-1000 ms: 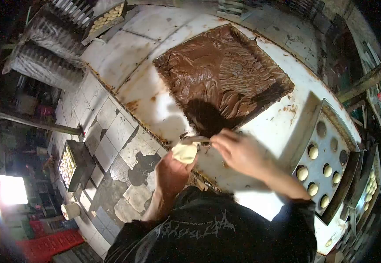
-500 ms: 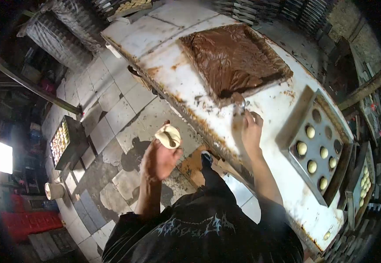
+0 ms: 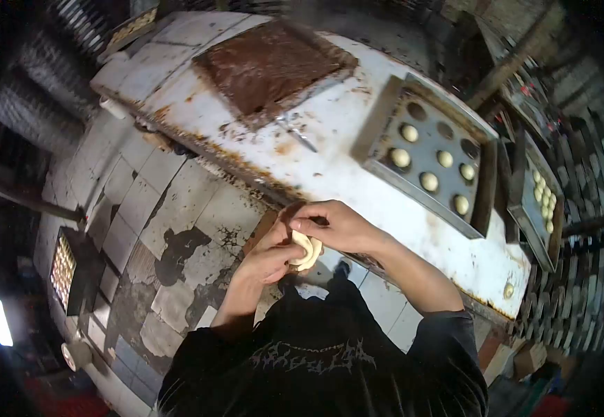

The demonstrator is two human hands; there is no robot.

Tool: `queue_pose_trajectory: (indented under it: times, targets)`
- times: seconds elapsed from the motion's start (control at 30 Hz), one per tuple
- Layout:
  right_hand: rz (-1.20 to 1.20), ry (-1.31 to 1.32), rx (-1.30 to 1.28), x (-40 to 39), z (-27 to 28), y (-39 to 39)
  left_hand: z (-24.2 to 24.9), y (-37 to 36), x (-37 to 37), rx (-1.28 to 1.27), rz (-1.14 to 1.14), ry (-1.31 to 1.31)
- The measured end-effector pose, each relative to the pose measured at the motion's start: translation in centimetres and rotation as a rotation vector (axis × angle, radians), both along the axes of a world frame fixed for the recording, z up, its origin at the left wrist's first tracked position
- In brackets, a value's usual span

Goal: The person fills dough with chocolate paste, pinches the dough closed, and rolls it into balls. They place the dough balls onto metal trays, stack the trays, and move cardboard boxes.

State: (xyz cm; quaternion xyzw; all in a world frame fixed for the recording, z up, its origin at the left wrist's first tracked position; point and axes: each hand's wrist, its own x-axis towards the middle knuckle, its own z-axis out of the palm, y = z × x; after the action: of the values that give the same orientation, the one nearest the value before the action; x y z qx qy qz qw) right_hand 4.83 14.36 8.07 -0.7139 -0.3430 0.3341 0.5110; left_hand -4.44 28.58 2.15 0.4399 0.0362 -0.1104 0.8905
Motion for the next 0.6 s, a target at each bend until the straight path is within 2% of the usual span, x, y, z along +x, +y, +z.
queue_pose_trajectory:
  times: [0.03,0.1,0.13,0.17,0.2,0.23,0.3,0.4,0.47,0.5,0.57,0.6]
  targets:
    - [-0.029,-0.136,-0.016,0.0,0.6,-2.2,0.9,-1.7,0.5,0.003,-0.023,-0.005]
    - [-0.103,-0.452,0.009,-0.9,0.8,-6.4,2.5,-5.5,1.6,-0.163,0.21,0.296]
    - [-0.111,-0.7,0.017,-1.6,0.4,-8.4,1.0,-7.2,2.9,-0.267,0.248,0.267]
    - [-0.128,-0.949,0.018,-2.4,-0.2,-10.5,0.0,-10.1,3.3,-0.238,0.287,0.293]
    - [-0.109,-1.132,-0.082,-3.1,-1.2,-12.9,1.1,-13.2,4.1,-0.311,0.325,0.294]
    - [-0.146,-1.132,-0.096,-3.2,-1.8,-15.5,1.7,-16.3,4.9,-0.388,0.362,0.298]
    - [-0.273,-1.313,-0.106,-3.0,-2.4,-21.3,0.9,-22.0,6.1,-0.424,0.226,0.283]
    - [-0.467,-1.253,-0.237,-2.0,-1.7,-31.0,2.2,-30.7,7.1,-0.449,0.001,0.32]
    - [-0.576,-1.155,-0.262,-1.2,-1.7,-37.2,2.4,-35.7,8.4,-0.183,-0.193,0.146]
    - [-0.591,-0.967,-0.237,-1.0,-1.2,-39.7,1.6,-37.7,8.7,-0.174,-0.232,0.16]
    - [-0.676,-0.531,-0.145,-0.8,0.6,-43.7,-0.3,-41.0,10.1,0.308,-0.335,-0.308]
    - [-0.666,-0.462,-0.063,-0.5,0.5,-45.6,-0.3,-42.1,10.6,0.285,-0.449,-0.301]
